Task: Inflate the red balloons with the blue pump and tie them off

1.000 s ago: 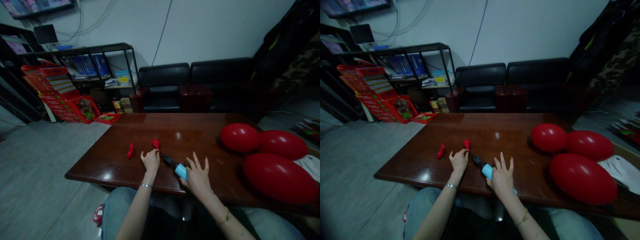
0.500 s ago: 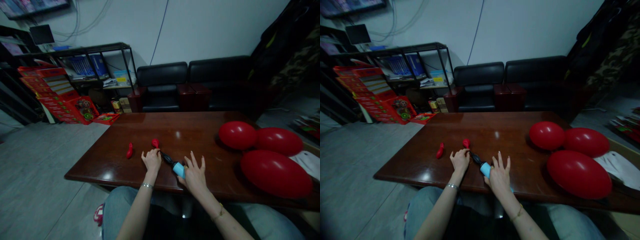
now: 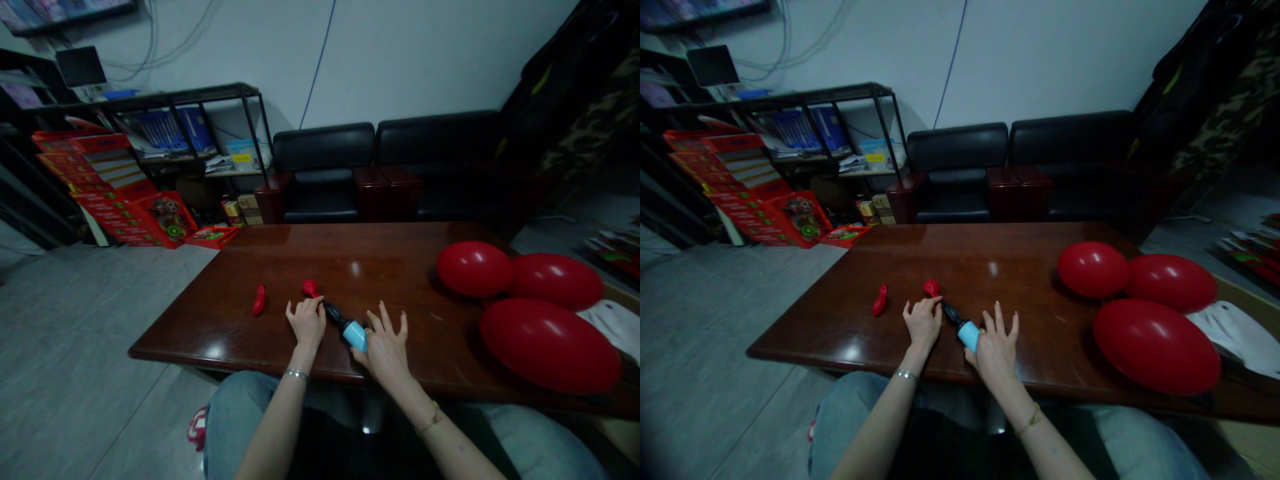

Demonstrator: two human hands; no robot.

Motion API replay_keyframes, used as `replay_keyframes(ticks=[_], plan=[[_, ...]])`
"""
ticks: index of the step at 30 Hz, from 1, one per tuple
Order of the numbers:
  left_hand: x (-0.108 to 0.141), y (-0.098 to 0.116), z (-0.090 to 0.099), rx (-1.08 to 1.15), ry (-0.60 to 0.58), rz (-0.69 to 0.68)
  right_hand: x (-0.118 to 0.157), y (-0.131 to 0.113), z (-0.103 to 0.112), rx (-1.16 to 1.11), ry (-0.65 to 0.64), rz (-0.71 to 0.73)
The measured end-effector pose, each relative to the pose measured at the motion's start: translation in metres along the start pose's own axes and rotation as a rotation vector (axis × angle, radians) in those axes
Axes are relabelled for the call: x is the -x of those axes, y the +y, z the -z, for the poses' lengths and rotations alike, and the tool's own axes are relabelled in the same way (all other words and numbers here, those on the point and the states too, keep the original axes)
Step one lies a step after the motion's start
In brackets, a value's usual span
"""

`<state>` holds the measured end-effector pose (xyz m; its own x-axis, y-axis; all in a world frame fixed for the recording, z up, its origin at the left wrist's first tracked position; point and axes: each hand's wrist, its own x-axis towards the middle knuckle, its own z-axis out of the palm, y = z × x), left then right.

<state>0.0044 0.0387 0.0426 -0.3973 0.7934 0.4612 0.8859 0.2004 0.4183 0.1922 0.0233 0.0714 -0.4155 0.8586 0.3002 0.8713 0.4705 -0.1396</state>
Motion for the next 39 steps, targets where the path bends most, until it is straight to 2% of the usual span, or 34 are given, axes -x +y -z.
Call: replay_keyframes(ticks=[3,7,11,14,18,23,29,34,39], plan=[[-0.002,0.001,0.002,0.121,0.015,0.075,-0.001,-0.001,0.0,-0.022,0.003,-0.014],[-0.013,0.0,0.0,0.416,0.035,0.322,-0.001,-0.001,0.002,-0.049,0.018,-0.016],[-0.024,-0.005,-0.011,0.731,0.069,0.526,0.0,-0.001,0.001,-0.074,0.068,-0.006],[-0.027,-0.008,-0.02,0.949,0.092,0.626,0.001,-0.001,-0.002,-0.081,0.12,-0.005],[-0.029,-0.004,-0.023,1.157,0.003,0.639,0.002,-0.004,-0.005,-0.073,0.173,0.003],[-0.035,0.013,-0.016,1.463,-0.123,0.636,0.001,-0.012,-0.004,-0.087,0.207,0.025],[-0.026,0.029,0.0,2.045,-0.231,0.824,0.001,-0.016,-0.004,-0.136,0.225,0.02],[-0.013,0.034,0.005,2.189,-0.235,0.836,0.001,-0.015,-0.002,-0.155,0.218,0.017],[-0.014,0.033,0.004,2.271,-0.28,0.746,0.004,-0.014,0.0,-0.147,0.187,-0.011]])
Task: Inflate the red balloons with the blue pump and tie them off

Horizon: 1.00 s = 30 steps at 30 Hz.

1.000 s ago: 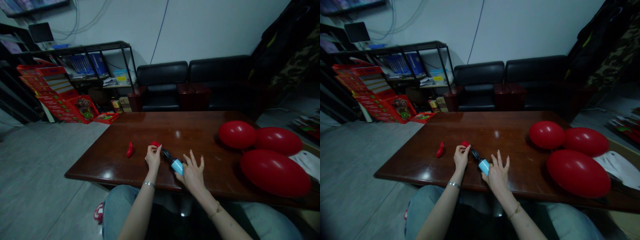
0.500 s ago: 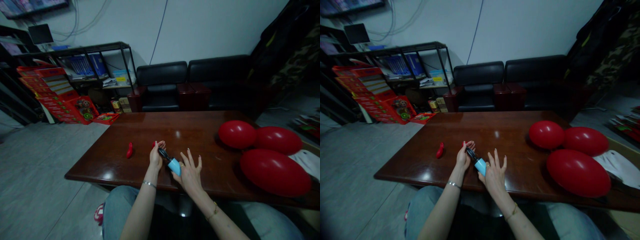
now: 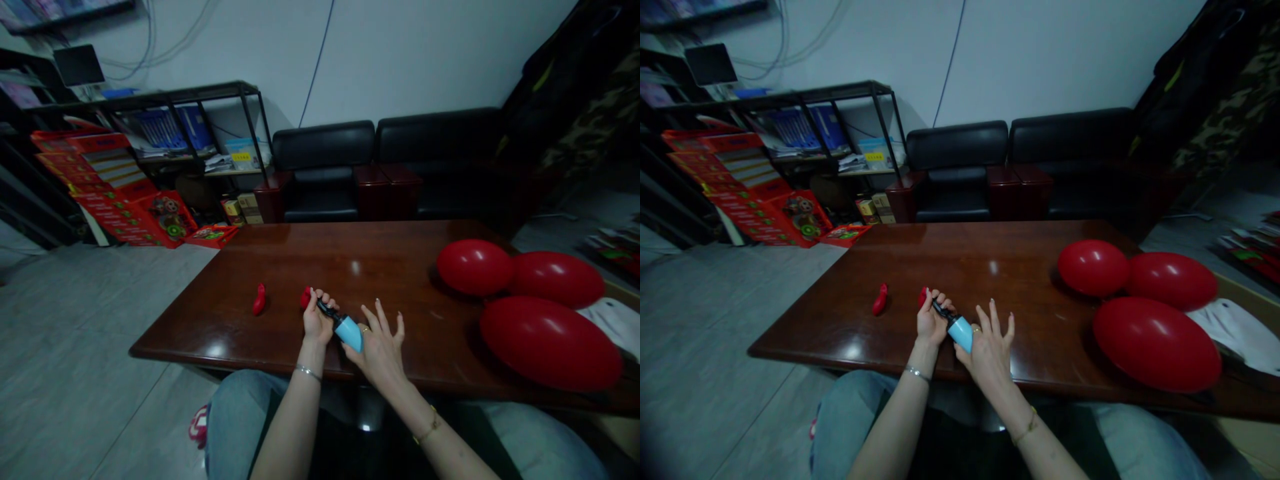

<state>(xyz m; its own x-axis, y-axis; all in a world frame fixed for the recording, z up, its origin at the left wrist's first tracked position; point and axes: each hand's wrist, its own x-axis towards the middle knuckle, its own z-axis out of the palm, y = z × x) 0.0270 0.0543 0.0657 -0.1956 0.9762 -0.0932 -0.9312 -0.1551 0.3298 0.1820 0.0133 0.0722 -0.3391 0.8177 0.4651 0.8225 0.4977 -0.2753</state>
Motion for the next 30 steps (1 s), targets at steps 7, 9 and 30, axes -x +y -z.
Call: replay_keyframes(ticks=[7,9,30], plan=[[-0.003,0.001,0.001,0.039,0.003,-0.015,0.003,0.001,0.007,0.06,-0.035,0.004],[-0.002,0.001,0.001,0.044,0.018,-0.023,0.003,0.001,0.008,0.059,-0.029,0.014],[0.001,-0.008,-0.005,-0.081,0.027,-0.038,0.014,-0.002,0.019,0.115,-0.054,0.004]])
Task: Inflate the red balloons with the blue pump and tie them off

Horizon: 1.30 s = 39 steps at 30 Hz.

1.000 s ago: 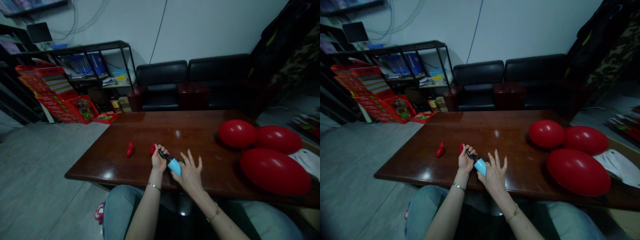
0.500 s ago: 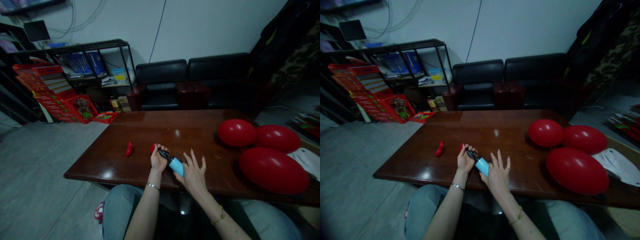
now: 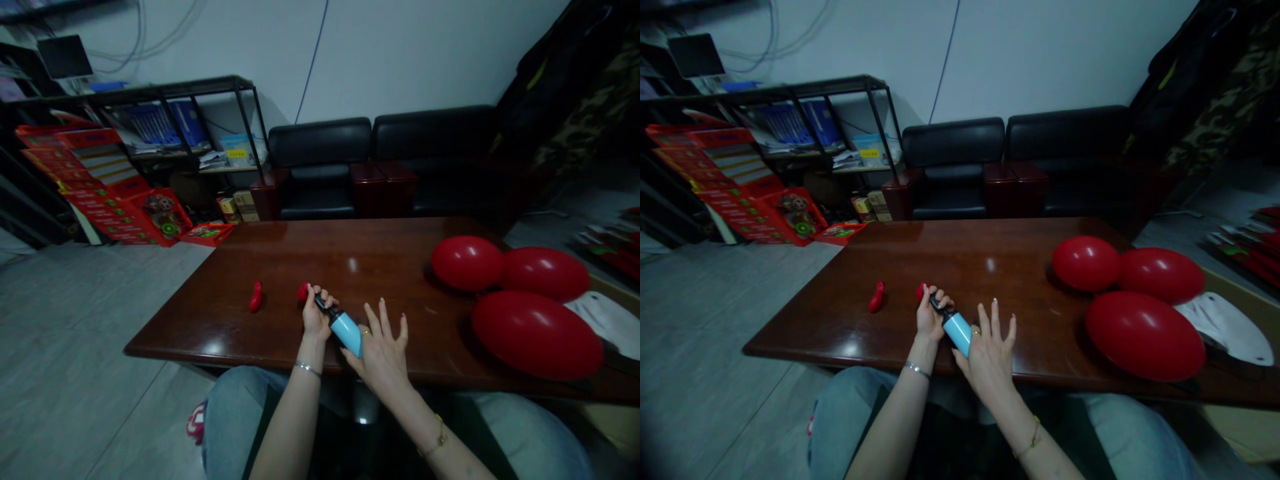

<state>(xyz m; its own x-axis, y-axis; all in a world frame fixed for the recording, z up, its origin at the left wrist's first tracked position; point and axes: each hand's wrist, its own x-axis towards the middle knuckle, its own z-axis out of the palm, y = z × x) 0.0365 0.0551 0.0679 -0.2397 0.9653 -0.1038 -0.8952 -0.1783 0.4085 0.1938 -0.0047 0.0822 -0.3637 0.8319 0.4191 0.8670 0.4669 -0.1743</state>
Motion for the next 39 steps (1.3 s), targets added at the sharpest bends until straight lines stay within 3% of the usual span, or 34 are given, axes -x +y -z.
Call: replay_keyframes(ticks=[4,10,23,32,39], plan=[[0.001,-0.001,0.005,0.064,-0.001,0.049,0.004,0.0,0.002,0.025,-0.013,0.002],[0.003,0.0,0.008,0.112,-0.106,0.042,0.003,-0.004,0.005,-0.006,-0.029,-0.006],[-0.009,0.019,-0.002,0.022,-0.01,-0.054,0.025,0.013,0.016,0.016,0.023,0.032],[-0.007,0.008,-0.012,0.063,-0.019,-0.04,0.042,0.036,0.025,0.054,0.028,0.045],[0.002,-0.006,-0.017,0.021,-0.024,-0.065,0.031,0.034,0.023,0.034,0.027,0.048]])
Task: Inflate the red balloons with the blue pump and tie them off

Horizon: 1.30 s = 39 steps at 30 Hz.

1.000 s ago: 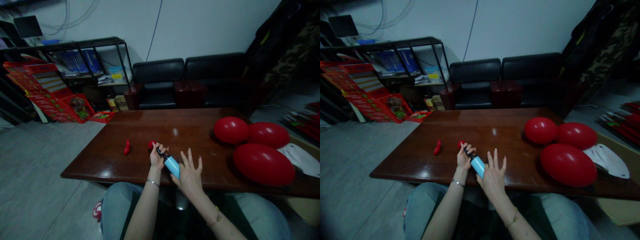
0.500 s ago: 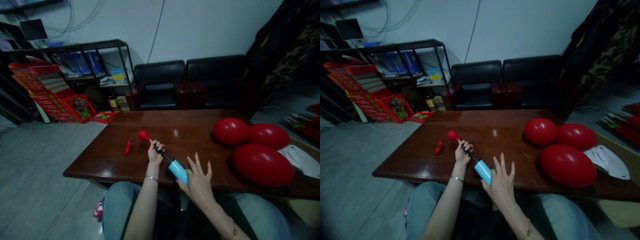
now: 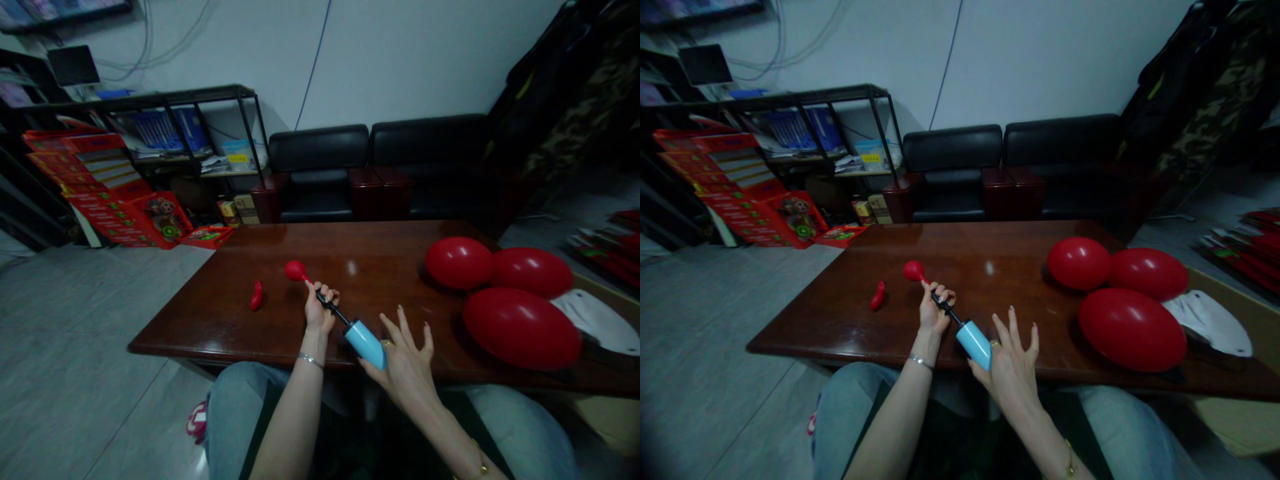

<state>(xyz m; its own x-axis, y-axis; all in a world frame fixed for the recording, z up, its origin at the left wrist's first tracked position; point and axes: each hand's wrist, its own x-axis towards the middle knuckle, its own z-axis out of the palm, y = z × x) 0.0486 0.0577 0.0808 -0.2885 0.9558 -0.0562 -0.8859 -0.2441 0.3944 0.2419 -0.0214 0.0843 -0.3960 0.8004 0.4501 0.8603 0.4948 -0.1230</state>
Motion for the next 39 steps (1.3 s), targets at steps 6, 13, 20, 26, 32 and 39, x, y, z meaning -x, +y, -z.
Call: replay_keyframes(ticks=[6,13,20,26,32,39], plan=[[0.008,-0.008,0.003,0.003,-0.065,0.058,-0.029,-0.017,-0.005,-0.04,0.008,-0.056],[0.001,0.005,0.01,0.003,0.0,0.041,-0.023,-0.023,-0.005,-0.063,0.008,-0.06],[-0.005,0.014,0.009,0.078,0.027,0.033,0.014,0.0,-0.002,-0.044,-0.012,-0.05],[0.0,0.01,0.014,0.127,0.007,0.072,0.035,0.017,-0.003,-0.02,-0.005,-0.021],[0.002,-0.004,0.018,0.169,-0.023,0.064,0.001,0.007,-0.006,-0.037,-0.041,-0.028],[-0.002,0.003,0.017,0.108,0.006,0.051,-0.021,-0.017,-0.011,-0.094,-0.082,-0.079]])
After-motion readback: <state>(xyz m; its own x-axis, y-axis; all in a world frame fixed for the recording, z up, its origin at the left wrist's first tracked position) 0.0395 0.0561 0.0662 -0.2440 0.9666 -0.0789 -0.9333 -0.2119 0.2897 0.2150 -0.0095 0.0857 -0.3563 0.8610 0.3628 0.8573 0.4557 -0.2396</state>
